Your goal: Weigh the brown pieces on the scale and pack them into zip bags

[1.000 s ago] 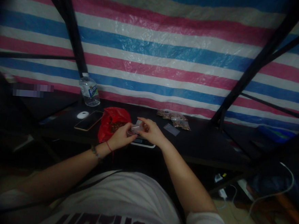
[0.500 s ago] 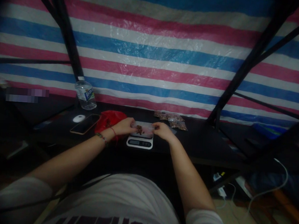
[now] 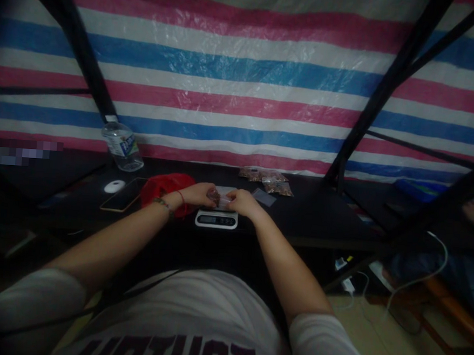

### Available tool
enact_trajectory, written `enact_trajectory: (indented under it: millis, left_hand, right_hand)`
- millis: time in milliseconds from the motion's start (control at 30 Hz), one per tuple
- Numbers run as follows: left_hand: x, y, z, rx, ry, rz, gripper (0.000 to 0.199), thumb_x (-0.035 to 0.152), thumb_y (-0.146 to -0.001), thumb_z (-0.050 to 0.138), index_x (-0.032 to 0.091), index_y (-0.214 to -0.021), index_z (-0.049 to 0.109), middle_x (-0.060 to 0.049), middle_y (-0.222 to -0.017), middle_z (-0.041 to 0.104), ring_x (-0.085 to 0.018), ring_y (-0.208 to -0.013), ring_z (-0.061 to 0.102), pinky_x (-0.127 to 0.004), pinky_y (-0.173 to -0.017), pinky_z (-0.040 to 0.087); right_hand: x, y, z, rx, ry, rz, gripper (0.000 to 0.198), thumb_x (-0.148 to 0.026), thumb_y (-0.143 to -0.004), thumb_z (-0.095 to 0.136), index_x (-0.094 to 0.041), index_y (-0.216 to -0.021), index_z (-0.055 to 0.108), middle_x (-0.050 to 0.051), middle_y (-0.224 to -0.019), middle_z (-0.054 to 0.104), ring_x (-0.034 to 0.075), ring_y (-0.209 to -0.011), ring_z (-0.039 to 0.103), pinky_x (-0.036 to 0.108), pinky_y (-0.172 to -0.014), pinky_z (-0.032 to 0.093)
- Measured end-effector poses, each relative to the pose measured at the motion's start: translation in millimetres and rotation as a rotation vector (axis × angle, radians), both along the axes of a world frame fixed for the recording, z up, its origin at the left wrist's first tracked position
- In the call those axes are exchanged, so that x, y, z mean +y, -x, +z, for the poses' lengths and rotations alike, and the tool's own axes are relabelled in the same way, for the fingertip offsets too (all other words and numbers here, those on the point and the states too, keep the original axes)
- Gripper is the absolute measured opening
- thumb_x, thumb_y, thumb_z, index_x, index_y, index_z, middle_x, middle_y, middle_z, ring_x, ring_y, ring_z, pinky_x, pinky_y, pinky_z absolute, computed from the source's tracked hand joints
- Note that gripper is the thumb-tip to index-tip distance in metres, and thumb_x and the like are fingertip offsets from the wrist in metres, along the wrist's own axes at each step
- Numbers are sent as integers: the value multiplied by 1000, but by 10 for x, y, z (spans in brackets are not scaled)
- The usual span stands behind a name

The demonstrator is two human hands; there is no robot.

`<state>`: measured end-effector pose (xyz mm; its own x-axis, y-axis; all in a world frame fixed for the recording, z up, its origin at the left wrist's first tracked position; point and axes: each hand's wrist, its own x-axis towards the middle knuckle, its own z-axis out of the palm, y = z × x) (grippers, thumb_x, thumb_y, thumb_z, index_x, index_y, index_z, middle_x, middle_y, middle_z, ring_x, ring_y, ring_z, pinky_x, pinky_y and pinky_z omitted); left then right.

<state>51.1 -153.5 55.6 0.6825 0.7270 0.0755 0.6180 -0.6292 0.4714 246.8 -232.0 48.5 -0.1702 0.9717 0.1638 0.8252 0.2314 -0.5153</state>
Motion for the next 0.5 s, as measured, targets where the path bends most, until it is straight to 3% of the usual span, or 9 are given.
enact_trajectory:
  millis: [167, 500]
  left_hand:
    - [76, -23, -59, 38, -31, -32, 27, 32, -61, 64, 17, -83, 60, -3, -80, 66, -18, -71, 60, -24, -58, 41]
    - [269, -50, -152, -80, 19, -104, 20, 30, -62, 62, 17, -76, 55, 0, -77, 63, -15, -70, 56, -23, -61, 41]
  right_hand:
    - [-24, 103, -2, -62, -37, -78, 22, -21, -68, 62, -20, -85, 75, 1, -70, 69, 15, -62, 58, 22, -53, 34]
    - [18, 170, -62, -62, -74, -114, 18, -23, -73, 61, -19, -85, 74, 4, -72, 70, 18, -66, 62, 24, -57, 36]
